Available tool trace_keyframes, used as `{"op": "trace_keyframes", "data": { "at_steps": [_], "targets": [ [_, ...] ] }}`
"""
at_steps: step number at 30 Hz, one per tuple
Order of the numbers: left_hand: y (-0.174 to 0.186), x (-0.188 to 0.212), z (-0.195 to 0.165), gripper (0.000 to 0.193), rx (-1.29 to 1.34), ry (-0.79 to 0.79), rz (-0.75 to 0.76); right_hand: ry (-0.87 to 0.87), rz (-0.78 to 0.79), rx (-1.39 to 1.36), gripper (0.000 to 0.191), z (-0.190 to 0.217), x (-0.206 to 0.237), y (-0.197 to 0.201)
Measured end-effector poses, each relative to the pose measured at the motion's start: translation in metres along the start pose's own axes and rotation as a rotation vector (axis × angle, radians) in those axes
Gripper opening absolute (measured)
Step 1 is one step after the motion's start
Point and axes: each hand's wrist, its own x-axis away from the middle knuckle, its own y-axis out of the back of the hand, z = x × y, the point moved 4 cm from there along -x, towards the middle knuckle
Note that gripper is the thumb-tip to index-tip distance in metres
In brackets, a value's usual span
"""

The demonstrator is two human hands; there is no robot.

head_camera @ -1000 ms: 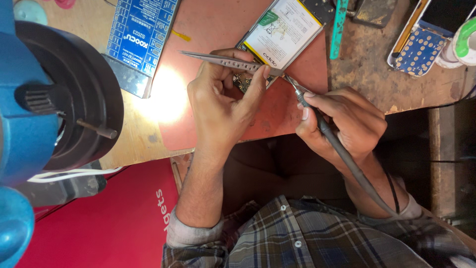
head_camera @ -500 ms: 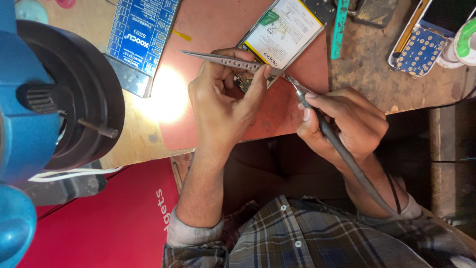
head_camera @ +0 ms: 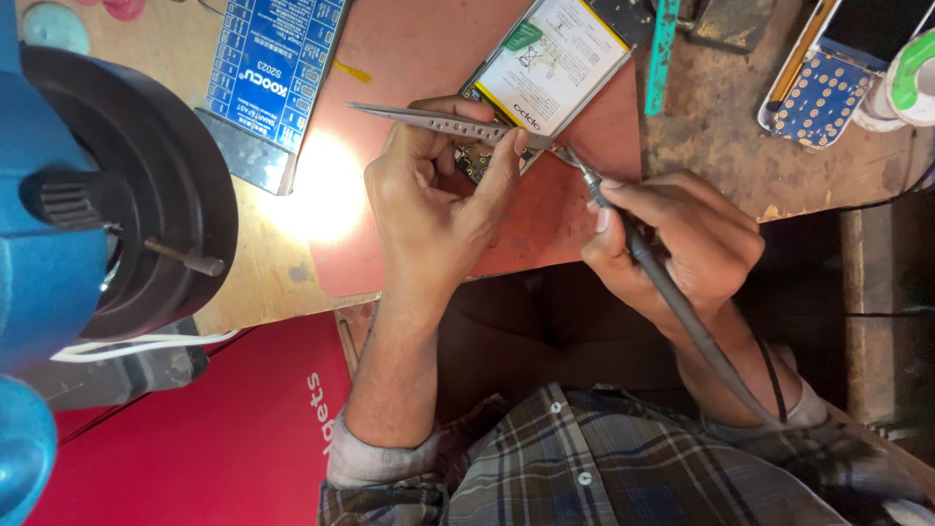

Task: The person works at a repair bench on a disassembled smartphone, holding the exposed motherboard with one hand while soldering a component on it with a soldering iron. They apply flux paste to the board, steady the phone with tweezers, and continue soldering the small component.

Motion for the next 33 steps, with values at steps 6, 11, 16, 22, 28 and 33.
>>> {"op": "trace_keyframes", "data": {
  "at_steps": [6,11,16,22,28,33],
  "targets": [
    [-0.001,0.000,-0.002,0.025,0.034,-0.011,-0.008,-0.056,-0.061,-0.050,0.015,0.003,0.000,0.009],
    [-0.001,0.001,-0.010,0.026,-0.045,-0.041,-0.012,-0.145,-0.109,0.042,0.018,-0.001,0.001,0.020],
    [-0.003,0.006,-0.009,0.026,0.115,0.055,0.011,-0.308,-0.213,0.061,0.023,-0.013,0.018,0.038],
    [-0.003,0.010,-0.005,0.027,0.141,0.002,0.009,-0.399,-0.342,-0.148,0.017,-0.039,0.069,0.077],
    [-0.004,0.016,-0.002,0.027,0.221,-0.015,0.024,-0.453,-0.452,-0.458,0.018,-0.072,0.119,0.102],
    [-0.006,0.019,-0.003,0.026,0.231,-0.007,0.039,-0.520,-0.527,-0.801,0.023,-0.094,0.156,0.095]
  ]
}}
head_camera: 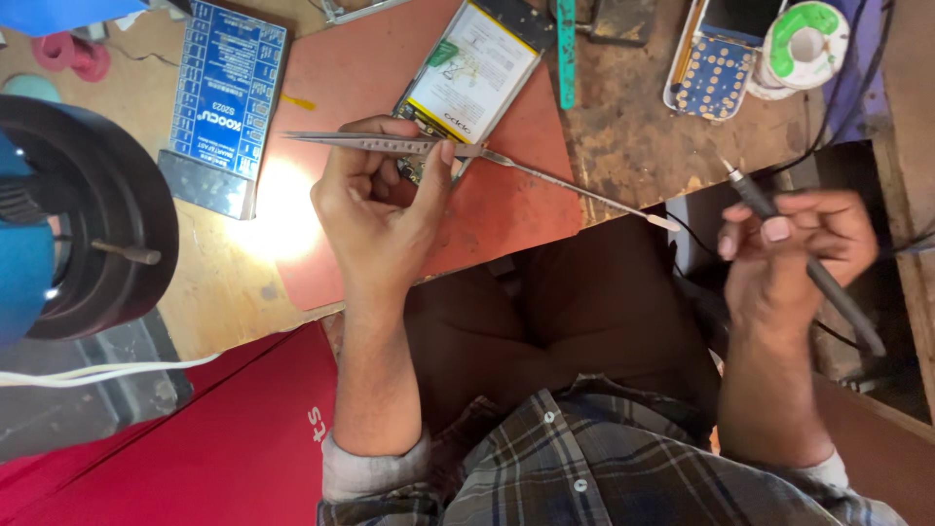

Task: The person works at a repair bench on a disassembled smartphone, holding the exposed motherboard with one hand while soldering a component on it with a soldering iron. They apply flux paste to the board, steady the phone with tweezers, and continue soldering the small component.

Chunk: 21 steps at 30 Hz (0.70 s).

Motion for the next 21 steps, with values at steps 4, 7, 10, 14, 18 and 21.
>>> {"op": "trace_keyframes", "data": {
  "at_steps": [4,7,10,14,18,21],
  "targets": [
    [-0.001,0.001,-0.001,0.027,-0.032,0.006,-0.005,-0.056,0.007,-0.204,0.023,-0.017,0.005,0.016],
    [-0.002,0.002,0.000,0.027,-0.054,-0.020,-0.005,-0.034,0.034,-0.264,0.021,-0.029,0.001,0.023],
    [-0.001,0.003,0.002,0.027,-0.095,-0.035,-0.011,-0.034,-0.009,-0.186,0.022,-0.044,0.000,0.026],
    [-0.001,0.003,0.006,0.027,-0.068,-0.009,-0.020,-0.042,-0.027,-0.215,0.022,-0.046,-0.001,0.025],
    [-0.001,0.002,0.006,0.028,-0.086,-0.015,-0.017,-0.027,-0.056,-0.197,0.022,-0.024,-0.010,0.001],
    [-0.002,0.001,0.005,0.027,-0.082,-0.004,-0.016,0.011,-0.098,-0.080,0.029,0.008,-0.020,-0.034]
  ]
}}
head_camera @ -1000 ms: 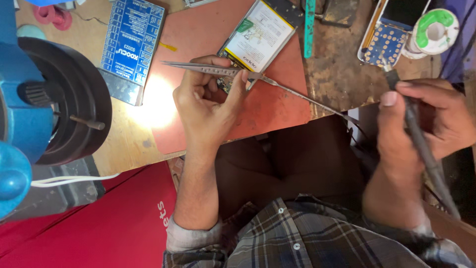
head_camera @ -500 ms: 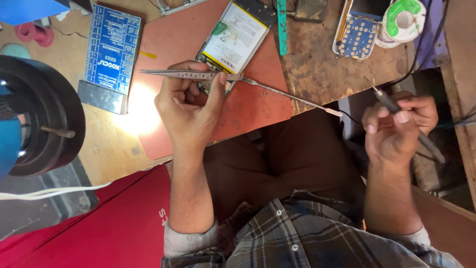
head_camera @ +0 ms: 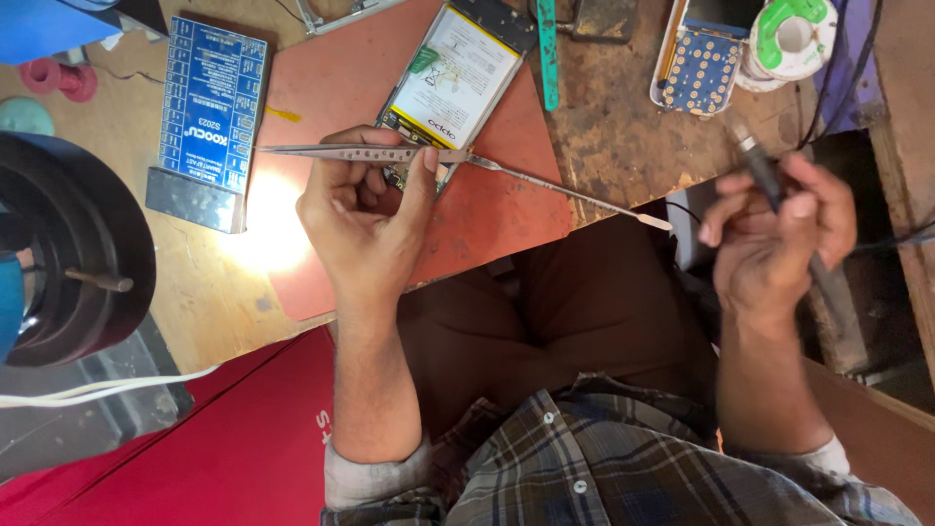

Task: The person works at a repair bench on a disassembled smartphone, holding the exposed motherboard with one hand while soldering a component on it with a soldering iron. They apply flux paste to the board, steady the phone with tweezers, and continue soldering the small component.

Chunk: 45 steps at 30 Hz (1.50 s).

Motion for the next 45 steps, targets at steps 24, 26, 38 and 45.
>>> {"op": "trace_keyframes", "data": {
  "at_steps": [24,26,38,45],
  "targets": [
    [0.004,-0.005,0.002,0.027,0.083,-0.001,0.003,0.629,0.570,1.060,0.029,0.032,0.006,-0.132],
    [0.004,-0.005,0.003,0.027,0.109,-0.001,-0.001,0.626,0.579,1.043,0.029,0.033,0.006,-0.132],
    [0.004,-0.007,0.000,0.026,0.071,-0.006,0.005,0.640,0.592,1.045,0.031,0.029,0.007,-0.129],
    [0.003,-0.007,0.000,0.026,0.045,0.006,0.009,0.635,0.596,1.039,0.031,0.030,0.007,-0.128]
  ]
}}
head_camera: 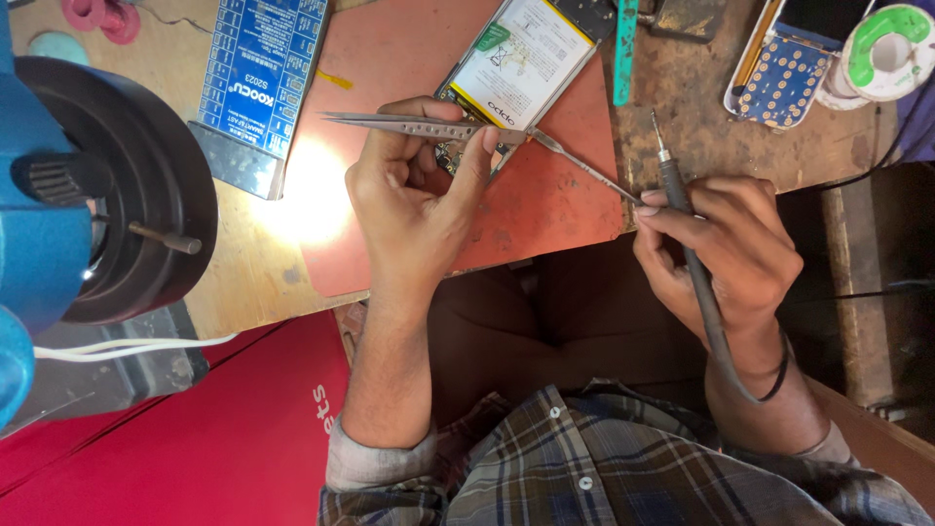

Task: The person works at a repair bench on a disassembled smartphone, holding the exposed motherboard with one hand while soldering a component on it with a soldering iron. They apply flux paste to the board, steady the phone with tweezers, and continue soldering the small component.

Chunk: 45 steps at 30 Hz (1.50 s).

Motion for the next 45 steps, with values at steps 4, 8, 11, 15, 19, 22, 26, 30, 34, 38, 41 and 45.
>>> {"op": "trace_keyframes", "data": {
  "at_steps": [4,8,11,15,19,22,26,30,34,38,41,45],
  "targets": [
    [-0.0009,0.0003,0.0017,0.027,0.003,-0.015,0.000,0.029,0.004,0.008,0.030,-0.0002,-0.0012,0.0004],
    [-0.0009,0.0009,0.0045,0.024,0.058,-0.035,0.009,0.028,0.007,-0.002,0.030,-0.0002,-0.0010,0.0002],
    [0.0016,0.0011,0.0052,0.025,0.048,-0.039,0.005,0.032,0.010,-0.009,0.030,0.0020,-0.0007,-0.0042],
    [0.0040,0.0005,0.0032,0.027,-0.055,-0.020,-0.010,0.026,0.006,0.000,0.030,0.0034,-0.0013,-0.0050],
    [0.0036,-0.0006,-0.0008,0.027,-0.072,-0.020,-0.010,0.012,0.005,0.005,0.030,0.0047,-0.0023,-0.0059],
    [0.0033,-0.0010,-0.0017,0.026,-0.040,0.004,-0.011,0.007,0.000,0.016,0.030,0.0052,-0.0030,-0.0068],
    [0.0032,-0.0007,-0.0021,0.026,-0.032,0.002,-0.014,0.001,0.006,0.017,0.030,0.0059,-0.0023,-0.0057],
    [0.0031,-0.0005,-0.0018,0.026,-0.044,-0.019,-0.015,-0.009,-0.006,0.028,0.030,0.0057,-0.0012,-0.0063],
    [0.0035,-0.0006,-0.0003,0.026,-0.034,-0.020,-0.017,-0.014,-0.008,0.034,0.031,0.0061,-0.0003,-0.0070],
    [0.0036,-0.0004,0.0008,0.026,-0.019,-0.027,-0.014,-0.018,-0.003,0.049,0.031,0.0066,0.0004,-0.0083],
    [0.0039,-0.0005,0.0016,0.026,-0.035,-0.014,-0.023,-0.009,0.002,0.055,0.031,0.0062,0.0004,-0.0083],
    [0.0037,-0.0009,0.0005,0.026,-0.054,-0.021,-0.014,0.009,0.000,0.054,0.031,0.0053,0.0001,-0.0081]
  ]
}}
